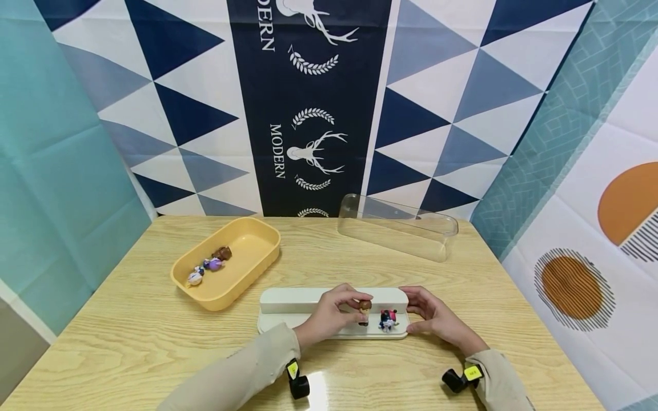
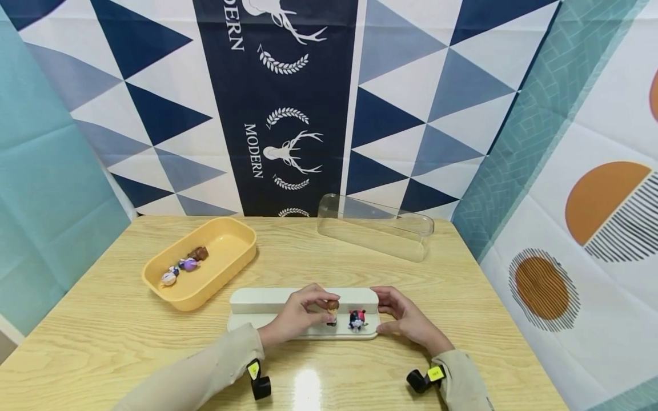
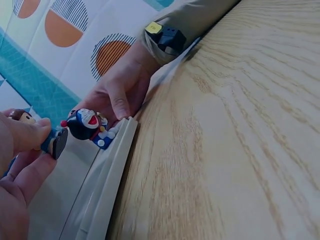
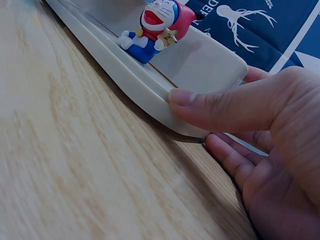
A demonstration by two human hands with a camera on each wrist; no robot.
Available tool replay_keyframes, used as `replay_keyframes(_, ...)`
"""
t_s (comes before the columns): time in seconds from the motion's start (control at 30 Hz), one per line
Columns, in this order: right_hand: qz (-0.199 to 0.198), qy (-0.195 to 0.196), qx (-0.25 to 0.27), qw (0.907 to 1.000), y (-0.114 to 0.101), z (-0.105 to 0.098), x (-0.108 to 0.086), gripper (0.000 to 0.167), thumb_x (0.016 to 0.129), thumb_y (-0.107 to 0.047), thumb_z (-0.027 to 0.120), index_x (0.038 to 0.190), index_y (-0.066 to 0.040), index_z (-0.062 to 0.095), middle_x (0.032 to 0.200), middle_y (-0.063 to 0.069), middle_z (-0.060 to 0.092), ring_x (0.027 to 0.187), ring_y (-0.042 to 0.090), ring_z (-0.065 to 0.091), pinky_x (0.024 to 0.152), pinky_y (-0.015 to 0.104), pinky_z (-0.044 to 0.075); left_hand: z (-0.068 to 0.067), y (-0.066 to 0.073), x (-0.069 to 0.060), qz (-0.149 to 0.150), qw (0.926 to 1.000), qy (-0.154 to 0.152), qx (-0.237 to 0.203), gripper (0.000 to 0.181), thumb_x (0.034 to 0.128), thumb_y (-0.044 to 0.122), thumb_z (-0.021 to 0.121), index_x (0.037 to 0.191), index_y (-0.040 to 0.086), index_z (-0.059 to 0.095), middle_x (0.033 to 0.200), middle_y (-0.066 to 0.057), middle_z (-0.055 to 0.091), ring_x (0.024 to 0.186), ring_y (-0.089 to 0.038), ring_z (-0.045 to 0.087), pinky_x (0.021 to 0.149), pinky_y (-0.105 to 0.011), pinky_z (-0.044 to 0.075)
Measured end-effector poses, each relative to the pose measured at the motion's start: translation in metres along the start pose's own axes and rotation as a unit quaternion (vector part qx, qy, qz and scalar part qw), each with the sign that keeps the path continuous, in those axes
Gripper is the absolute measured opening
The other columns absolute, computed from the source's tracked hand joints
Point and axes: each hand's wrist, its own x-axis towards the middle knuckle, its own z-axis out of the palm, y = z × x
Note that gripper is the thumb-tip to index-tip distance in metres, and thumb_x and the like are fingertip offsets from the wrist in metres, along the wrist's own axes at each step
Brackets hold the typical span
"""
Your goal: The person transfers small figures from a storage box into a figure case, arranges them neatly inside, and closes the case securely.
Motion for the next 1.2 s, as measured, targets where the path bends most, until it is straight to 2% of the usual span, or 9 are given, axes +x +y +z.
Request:
replay_keyframes(0.13, -0.007, -0.001, -0.003, 1.0, 0.001, 0.0, 0.0, 0.078, 0.078, 0.011, 0.076, 0.144, 0.01, 0.035, 0.131, 0.007, 0.053, 0.115, 0.008, 0.055, 0.097, 0.022, 0.048, 0.004, -0.002, -0.002, 0.028, 0.9994, 0.007, 0.022, 0.036, 0.077, -0.015, 0.076, 0.112, -0.01, 0.069, 0.095, -0.018, 0.061, 0.09, -0.026, 0.066, 0.082, -0.032, 0.058)
replay_keyframes(0.27, -0.007, 0.0, -0.003, 1.0, 0.001, 0.0, 0.0, 0.077, 0.078, 0.012, 0.075, 0.144, 0.01, 0.035, 0.131, 0.007, 0.053, 0.115, 0.008, 0.055, 0.097, 0.022, 0.048, 0.006, -0.004, -0.002, 0.034, 0.999, 0.012, 0.027, 0.034, 0.0786, -0.014, 0.075, 0.112, -0.01, 0.068, 0.095, -0.019, 0.059, 0.09, -0.035, 0.067, 0.08, -0.031, 0.059)
replay_keyframes(0.43, -0.004, -0.001, 0.002, 1.0, 0.001, 0.0, 0.0, 0.078, 0.078, 0.013, 0.075, 0.144, 0.011, 0.035, 0.131, 0.007, 0.052, 0.116, 0.009, 0.055, 0.097, 0.022, 0.048, 0.008, -0.003, -0.004, 0.044, 0.9986, 0.005, 0.029, 0.033, 0.0809, -0.011, 0.074, 0.113, -0.006, 0.069, 0.097, -0.013, 0.059, 0.094, -0.026, 0.068, 0.083, -0.026, 0.057)
replay_keyframes(0.63, -0.006, -0.003, 0.004, 1.0, 0.0, 0.001, 0.0, 0.078, 0.078, 0.012, 0.075, 0.144, 0.011, 0.034, 0.131, 0.004, 0.053, 0.116, 0.009, 0.055, 0.097, 0.022, 0.048, 0.01, -0.007, -0.008, 0.07, 0.9949, -0.01, 0.072, 0.029, 0.0829, -0.013, 0.072, 0.111, -0.005, 0.07, 0.097, -0.006, 0.057, 0.096, -0.012, 0.066, 0.087, -0.021, 0.054)
replay_keyframes(0.83, -0.013, -0.003, 0.001, 0.9999, 0.0, 0.001, 0.001, 0.078, 0.077, 0.014, 0.074, 0.144, 0.012, 0.034, 0.13, 0.001, 0.054, 0.116, 0.009, 0.055, 0.097, 0.022, 0.048, 0.013, -0.009, -0.011, 0.076, 0.9941, -0.015, 0.077, 0.028, 0.0828, -0.013, 0.072, 0.11, -0.005, 0.07, 0.096, -0.006, 0.057, 0.098, -0.012, 0.066, 0.088, -0.022, 0.054)
replay_keyframes(1.0, -0.009, -0.003, 0.002, 0.9999, -0.001, 0.0, 0.001, 0.078, 0.077, 0.013, 0.075, 0.144, 0.011, 0.034, 0.13, 0.002, 0.054, 0.115, 0.009, 0.055, 0.097, 0.021, 0.048, 0.014, -0.01, -0.013, 0.079, 0.9913, -0.008, 0.105, 0.032, 0.0799, -0.013, 0.076, 0.11, -0.004, 0.071, 0.095, -0.006, 0.06, 0.096, -0.014, 0.068, 0.084, -0.018, 0.054)
replay_keyframes(1.2, -0.009, -0.006, 0.003, 0.9999, 0.0, 0.0, 0.0, 0.078, 0.078, 0.013, 0.075, 0.144, 0.011, 0.034, 0.131, 0.004, 0.053, 0.115, 0.01, 0.055, 0.097, 0.022, 0.048, 0.014, -0.007, -0.013, 0.061, 0.9886, -0.006, 0.137, 0.035, 0.0815, -0.008, 0.077, 0.115, -0.001, 0.07, 0.099, -0.006, 0.062, 0.095, -0.014, 0.068, 0.083, -0.016, 0.053)
